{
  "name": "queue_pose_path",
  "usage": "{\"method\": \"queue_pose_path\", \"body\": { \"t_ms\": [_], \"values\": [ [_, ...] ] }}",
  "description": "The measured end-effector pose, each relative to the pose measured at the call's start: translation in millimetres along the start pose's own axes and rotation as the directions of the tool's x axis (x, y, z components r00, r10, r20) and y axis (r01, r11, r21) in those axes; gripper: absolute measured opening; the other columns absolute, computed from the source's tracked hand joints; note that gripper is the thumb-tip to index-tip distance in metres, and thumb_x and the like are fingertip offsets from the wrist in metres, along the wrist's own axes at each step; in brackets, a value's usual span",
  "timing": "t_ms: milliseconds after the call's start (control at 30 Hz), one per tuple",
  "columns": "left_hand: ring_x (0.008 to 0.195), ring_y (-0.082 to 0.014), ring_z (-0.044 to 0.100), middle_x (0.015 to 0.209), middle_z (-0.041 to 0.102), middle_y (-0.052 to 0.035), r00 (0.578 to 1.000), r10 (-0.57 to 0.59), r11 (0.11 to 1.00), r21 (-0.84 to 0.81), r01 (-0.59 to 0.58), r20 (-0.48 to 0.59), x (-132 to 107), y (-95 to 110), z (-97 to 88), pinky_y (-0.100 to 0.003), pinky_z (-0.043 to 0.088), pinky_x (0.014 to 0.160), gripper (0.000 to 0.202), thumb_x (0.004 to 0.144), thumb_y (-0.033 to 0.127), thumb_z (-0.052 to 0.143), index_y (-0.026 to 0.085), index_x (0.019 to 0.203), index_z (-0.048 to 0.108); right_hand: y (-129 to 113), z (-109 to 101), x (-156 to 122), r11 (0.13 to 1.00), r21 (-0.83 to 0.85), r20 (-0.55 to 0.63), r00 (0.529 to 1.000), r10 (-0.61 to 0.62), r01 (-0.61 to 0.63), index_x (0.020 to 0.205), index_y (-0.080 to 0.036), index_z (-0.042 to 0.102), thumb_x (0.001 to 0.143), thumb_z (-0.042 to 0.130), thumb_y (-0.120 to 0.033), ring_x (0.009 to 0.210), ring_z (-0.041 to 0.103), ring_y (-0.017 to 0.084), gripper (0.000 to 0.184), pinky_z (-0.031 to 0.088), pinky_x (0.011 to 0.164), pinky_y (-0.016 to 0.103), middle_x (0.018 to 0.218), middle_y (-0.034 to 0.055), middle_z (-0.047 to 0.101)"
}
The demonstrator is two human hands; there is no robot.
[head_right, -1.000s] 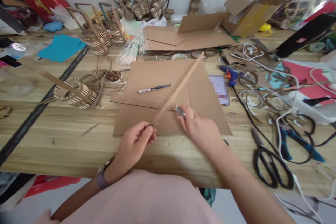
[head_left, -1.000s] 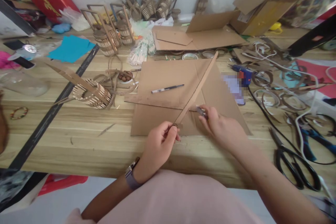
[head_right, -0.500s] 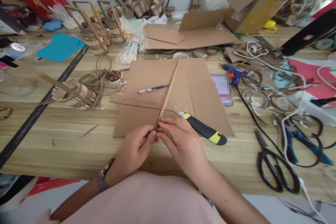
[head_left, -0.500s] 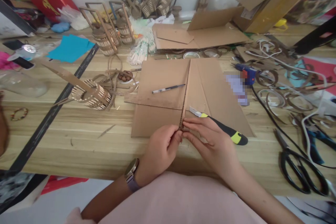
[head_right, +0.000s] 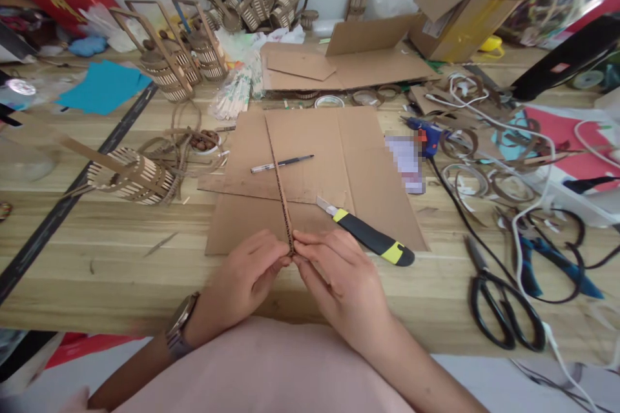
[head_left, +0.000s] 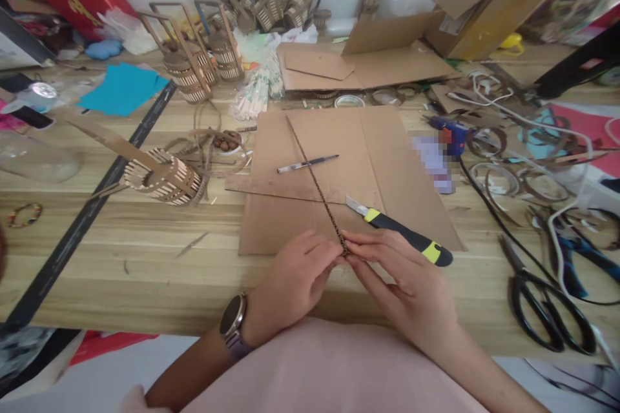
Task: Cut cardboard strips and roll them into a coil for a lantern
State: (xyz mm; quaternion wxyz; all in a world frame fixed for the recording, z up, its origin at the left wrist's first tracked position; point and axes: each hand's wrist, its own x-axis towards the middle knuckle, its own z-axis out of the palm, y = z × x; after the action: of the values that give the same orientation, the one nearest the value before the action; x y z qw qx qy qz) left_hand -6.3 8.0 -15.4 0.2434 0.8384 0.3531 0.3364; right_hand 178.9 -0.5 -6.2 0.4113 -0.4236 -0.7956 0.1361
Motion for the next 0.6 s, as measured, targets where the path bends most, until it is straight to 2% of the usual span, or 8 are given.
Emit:
{"method": "queue_pose_path", "body": {
  "t_ms": [200,600],
  "values": [
    [0.072,-0.0173,0.049,0.076,0.056,-0.0032,1.000,0.012,0.999,-0.036,-0.011,0.022,-0.1,1.9,-1.9,-0.028,0.041,0.066,0.030,0.106,0.022,0.033,0.019,0.083,0.051,-3.7,-0.9,0.3,0.998,0.006,-0.022,0.998,-0.058,0.058,0.090,-0.022,0.063,0.088,0.059,-0.009,0.084,0.074,0.019,0.014,0.060,0.071,0.032,0.093,0.0069,0.078],
    [0.077,-0.0171,0.052,0.080,0.062,-0.0052,0.999,0.027,0.985,-0.169,-0.020,0.043,-0.9,1.2,-7.8,-0.027,0.044,0.073,0.030,0.106,0.022,0.036,0.018,0.082,0.053,-4.8,-0.3,3.0,0.995,0.084,-0.027,0.998,-0.058,0.060,0.088,-0.023,0.062,0.085,0.060,-0.007,0.077,0.073,0.016,0.017,0.060,0.067,0.030,0.089,0.0044,0.077]
  ]
}}
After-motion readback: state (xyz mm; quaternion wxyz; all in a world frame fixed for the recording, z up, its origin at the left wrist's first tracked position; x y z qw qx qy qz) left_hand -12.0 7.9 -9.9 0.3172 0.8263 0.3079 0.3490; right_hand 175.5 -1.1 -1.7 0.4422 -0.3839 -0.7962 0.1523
